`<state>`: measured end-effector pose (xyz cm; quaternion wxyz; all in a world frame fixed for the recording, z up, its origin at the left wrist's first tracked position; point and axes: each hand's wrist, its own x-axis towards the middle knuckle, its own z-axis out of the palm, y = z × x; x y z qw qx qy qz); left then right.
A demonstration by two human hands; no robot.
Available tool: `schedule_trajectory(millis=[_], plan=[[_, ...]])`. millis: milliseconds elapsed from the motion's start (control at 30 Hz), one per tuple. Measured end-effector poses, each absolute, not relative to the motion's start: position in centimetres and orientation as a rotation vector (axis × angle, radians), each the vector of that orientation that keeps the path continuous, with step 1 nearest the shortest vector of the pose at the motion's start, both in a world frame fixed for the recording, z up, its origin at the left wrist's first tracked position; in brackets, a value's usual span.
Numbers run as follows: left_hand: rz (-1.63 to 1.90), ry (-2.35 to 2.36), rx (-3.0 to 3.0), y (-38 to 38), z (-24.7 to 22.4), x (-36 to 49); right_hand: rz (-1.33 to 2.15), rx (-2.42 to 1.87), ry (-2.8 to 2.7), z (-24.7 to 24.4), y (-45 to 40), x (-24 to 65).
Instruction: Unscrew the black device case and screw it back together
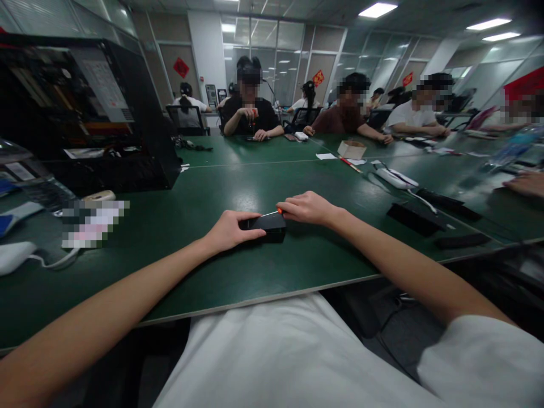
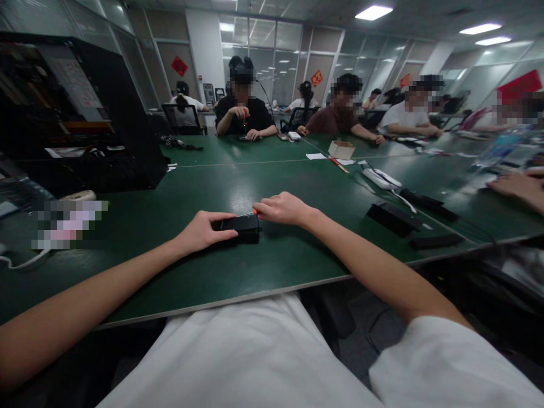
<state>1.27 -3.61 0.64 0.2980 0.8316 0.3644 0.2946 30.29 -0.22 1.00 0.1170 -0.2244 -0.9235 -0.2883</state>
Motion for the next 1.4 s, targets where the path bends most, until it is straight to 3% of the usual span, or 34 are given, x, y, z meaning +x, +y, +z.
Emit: schedule_trajectory(millis=[233,533,867,1400], plan=[[0.791,0.968,2.23,-3.7,0.8,1.4,-0.687,-0.647,-2.747,0.1,-0.1,29.8],[0.795,0.986,2.223,-4.0,1.0,1.4,-0.194,-0.725,-2.732,-1.2,0.5,29.1],[0.893,0.974,2.141,-3.9,1.0,1.8,-0.165,-0.917,-2.73,0.5,1.2,30.7],[1.1,0.894,1.22,-1.6,-0.2,2.0,-0.018,-0.904,-2.514,0.6,0.0,28.7]])
